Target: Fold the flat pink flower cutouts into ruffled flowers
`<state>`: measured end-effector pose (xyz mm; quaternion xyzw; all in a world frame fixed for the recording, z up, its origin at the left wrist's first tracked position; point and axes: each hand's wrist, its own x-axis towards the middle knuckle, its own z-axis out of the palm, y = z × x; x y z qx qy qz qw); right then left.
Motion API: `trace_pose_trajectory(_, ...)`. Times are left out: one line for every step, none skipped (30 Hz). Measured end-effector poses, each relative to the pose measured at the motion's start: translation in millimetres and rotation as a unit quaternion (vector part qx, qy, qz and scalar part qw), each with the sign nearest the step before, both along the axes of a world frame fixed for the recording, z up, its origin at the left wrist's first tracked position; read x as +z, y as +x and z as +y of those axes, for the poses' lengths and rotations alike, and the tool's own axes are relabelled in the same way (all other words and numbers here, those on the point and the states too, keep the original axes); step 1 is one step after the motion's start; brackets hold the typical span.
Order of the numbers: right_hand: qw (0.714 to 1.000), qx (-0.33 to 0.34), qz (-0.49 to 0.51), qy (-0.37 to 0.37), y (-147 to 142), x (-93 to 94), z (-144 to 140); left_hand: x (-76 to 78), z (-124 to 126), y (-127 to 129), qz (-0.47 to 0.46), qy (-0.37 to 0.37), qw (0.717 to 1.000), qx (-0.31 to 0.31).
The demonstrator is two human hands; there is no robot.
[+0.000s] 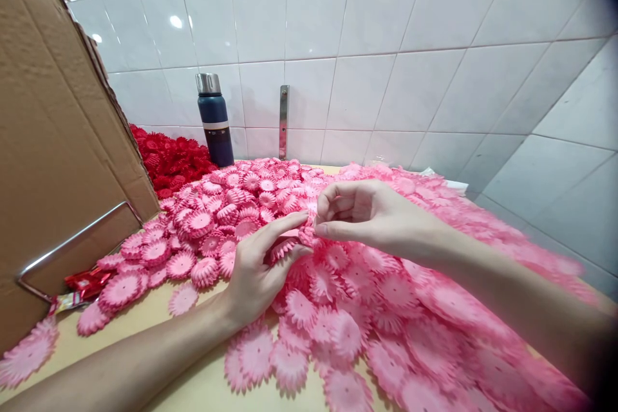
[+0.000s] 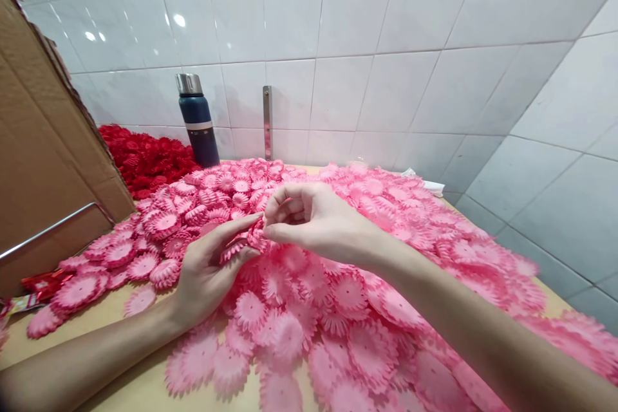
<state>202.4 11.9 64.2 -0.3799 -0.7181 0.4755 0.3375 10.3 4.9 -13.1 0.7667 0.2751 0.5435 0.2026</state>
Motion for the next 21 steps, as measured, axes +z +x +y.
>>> trace_pose_trajectory(1.000,-0.001,-0.002,0.006,0.4,-0.9,0.6,-0.2,0.1,0.0,-0.001,0.003,1.000,0.001)
trace_pose_trajectory(1.000,-0.002,-0.003,0.012,0.9,-1.9,1.3,-0.6,0.2,0.0,-0.003,0.006,1.000,0.003)
trace_pose_trajectory(1.000,-0.005,-0.003,0.019,1.6,-3.0,2.1,-0.9,0.4,0.0,-0.006,0.008,1.000,0.005)
trace_pose_trajectory(1.000,-0.006,-0.003,0.023,2.5,-4.0,3.0,-1.3,0.7,0.1,-0.011,0.007,1.000,0.007)
trace_pose_trajectory(1.000,-0.007,-0.001,0.026,3.3,-4.8,3.9,-1.7,0.9,0.3,-0.018,0.004,1.000,0.009)
trace_pose_trajectory(1.000,-0.007,0.002,0.028,4.2,-5.5,4.7,-2.0,1.1,0.6,-0.026,-0.001,1.000,0.012)
trace_pose_trajectory(1.000,-0.005,0.004,0.028,4.9,-5.9,5.4,-2.2,1.2,0.8,-0.033,-0.006,0.999,0.015)
trace_pose_trajectory(1.000,-0.002,0.004,0.027,5.5,-6.0,5.8,-2.3,1.2,1.1,-0.040,-0.010,0.999,0.018)
trace_pose_trajectory(1.000,0.001,0.003,0.025,5.8,-5.8,5.9,-2.3,1.2,1.4,-0.043,-0.014,0.999,0.018)
trace_pose_trajectory(1.000,0.002,0.001,0.024,5.8,-5.4,5.7,-2.3,1.1,1.5,-0.045,-0.015,0.999,0.017)
trace_pose_trajectory(1.000,0.002,-0.003,0.022,5.5,-4.8,5.3,-2.3,1.0,1.6,-0.045,-0.014,0.999,0.014)
trace_pose_trajectory(1.000,0.001,-0.008,0.019,5.0,-4.2,4.6,-2.3,1.0,1.6,-0.044,-0.010,0.999,0.008)
trace_pose_trajectory(1.000,0.001,-0.010,0.015,4.4,-3.6,3.9,-2.4,1.0,1.5,-0.041,-0.004,0.999,0.002)
trace_pose_trajectory(1.000,0.004,-0.009,0.012,3.6,-3.1,3.2,-2.5,1.1,1.3,-0.037,0.002,0.999,-0.003)
trace_pose_trajectory(1.000,0.009,-0.006,0.009,3.0,-2.8,2.6,-2.7,1.3,1.0,-0.033,0.008,0.999,-0.007)
trace_pose_trajectory(1.000,0.016,-0.001,0.009,2.4,-2.5,2.0,-2.9,1.5,0.8,-0.030,0.013,0.999,-0.009)
trace_pose_trajectory(1.000,0.023,0.003,0.008,2.0,-2.3,1.6,-3.2,1.7,0.5,-0.028,0.015,0.999,-0.010)
trace_pose_trajectory(1.000,0.027,0.006,0.007,1.8,-2.1,1.2,-3.5,2.0,0.3,-0.028,0.017,0.999,-0.008)
trace_pose_trajectory(1.000,0.028,0.006,0.006,1.8,-1.7,0.8,-3.8,2.2,0.1,-0.028,0.017,0.999,-0.007)
trace_pose_trajectory(1.000,0.027,0.005,0.005,1.9,-1.2,0.5,-4.1,2.4,0.0,-0.029,0.017,0.999,-0.005)
trace_pose_trajectory(1.000,0.024,0.004,0.003,2.1,-0.6,0.1,-4.2,2.5,-0.1,-0.028,0.017,0.999,-0.003)
